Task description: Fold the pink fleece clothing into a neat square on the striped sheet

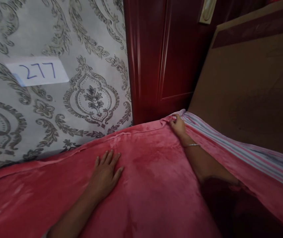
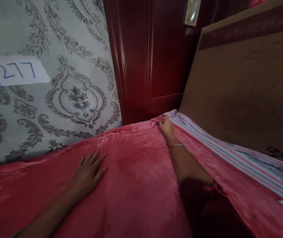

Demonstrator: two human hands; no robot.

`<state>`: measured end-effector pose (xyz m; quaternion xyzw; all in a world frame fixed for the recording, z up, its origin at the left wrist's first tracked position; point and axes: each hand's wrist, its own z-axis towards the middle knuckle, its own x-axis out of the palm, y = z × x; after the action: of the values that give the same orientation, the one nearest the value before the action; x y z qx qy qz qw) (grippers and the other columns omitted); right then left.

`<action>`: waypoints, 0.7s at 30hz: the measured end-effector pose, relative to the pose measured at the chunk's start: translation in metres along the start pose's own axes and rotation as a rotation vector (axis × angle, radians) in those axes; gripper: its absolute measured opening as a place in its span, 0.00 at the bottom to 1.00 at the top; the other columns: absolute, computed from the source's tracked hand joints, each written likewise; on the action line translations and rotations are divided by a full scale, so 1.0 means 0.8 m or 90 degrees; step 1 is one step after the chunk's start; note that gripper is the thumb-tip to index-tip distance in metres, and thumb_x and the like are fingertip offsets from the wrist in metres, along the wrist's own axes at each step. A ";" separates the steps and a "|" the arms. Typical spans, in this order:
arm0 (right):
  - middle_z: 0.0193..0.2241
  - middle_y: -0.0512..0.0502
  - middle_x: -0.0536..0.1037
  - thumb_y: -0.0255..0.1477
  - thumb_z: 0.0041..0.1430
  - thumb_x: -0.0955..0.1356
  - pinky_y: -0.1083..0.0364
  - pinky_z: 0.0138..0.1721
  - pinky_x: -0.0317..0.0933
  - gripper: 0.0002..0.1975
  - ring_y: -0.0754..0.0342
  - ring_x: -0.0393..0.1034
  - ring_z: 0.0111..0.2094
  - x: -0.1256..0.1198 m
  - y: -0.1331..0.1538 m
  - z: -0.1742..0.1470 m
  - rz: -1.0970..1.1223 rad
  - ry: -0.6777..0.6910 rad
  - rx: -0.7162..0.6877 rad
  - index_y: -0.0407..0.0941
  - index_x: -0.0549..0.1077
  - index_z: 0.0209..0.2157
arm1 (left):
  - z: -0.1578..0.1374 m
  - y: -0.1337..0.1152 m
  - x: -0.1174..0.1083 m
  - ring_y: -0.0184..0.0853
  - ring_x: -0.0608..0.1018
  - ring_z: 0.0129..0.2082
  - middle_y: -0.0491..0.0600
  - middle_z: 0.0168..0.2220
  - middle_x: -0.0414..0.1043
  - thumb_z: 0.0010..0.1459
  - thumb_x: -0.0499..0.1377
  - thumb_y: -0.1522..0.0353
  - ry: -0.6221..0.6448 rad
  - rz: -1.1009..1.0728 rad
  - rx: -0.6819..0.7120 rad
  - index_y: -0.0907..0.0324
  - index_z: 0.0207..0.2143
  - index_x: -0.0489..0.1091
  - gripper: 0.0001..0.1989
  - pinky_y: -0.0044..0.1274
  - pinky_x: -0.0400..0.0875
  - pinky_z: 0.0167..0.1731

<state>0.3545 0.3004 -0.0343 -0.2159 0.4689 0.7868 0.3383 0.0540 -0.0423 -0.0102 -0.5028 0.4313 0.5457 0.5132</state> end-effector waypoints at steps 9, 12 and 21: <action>0.60 0.37 0.73 0.27 0.52 0.66 0.44 0.60 0.61 0.34 0.41 0.67 0.59 0.011 0.006 0.000 -0.024 0.103 -0.132 0.42 0.67 0.63 | 0.001 0.002 0.004 0.54 0.57 0.71 0.60 0.70 0.54 0.68 0.47 0.54 -0.014 -0.007 0.013 0.57 0.68 0.60 0.31 0.53 0.54 0.65; 0.71 0.34 0.54 0.30 0.56 0.65 0.37 0.64 0.55 0.43 0.36 0.51 0.69 -0.002 -0.002 0.002 -0.148 0.084 -0.045 0.41 0.50 0.72 | 0.001 0.002 0.005 0.53 0.57 0.71 0.60 0.71 0.53 0.68 0.47 0.54 -0.023 -0.013 0.015 0.58 0.69 0.58 0.32 0.52 0.53 0.66; 0.70 0.42 0.59 0.38 0.70 0.55 0.34 0.65 0.50 0.27 0.40 0.52 0.69 -0.009 -0.015 0.000 -0.301 0.252 0.001 0.50 0.64 0.66 | 0.002 0.004 0.003 0.51 0.52 0.73 0.59 0.73 0.47 0.68 0.45 0.52 0.042 -0.013 0.003 0.58 0.70 0.54 0.34 0.52 0.48 0.67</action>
<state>0.3681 0.3022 -0.0371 -0.4681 0.4630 0.6285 0.4142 0.0510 -0.0407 -0.0129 -0.5236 0.4438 0.5226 0.5058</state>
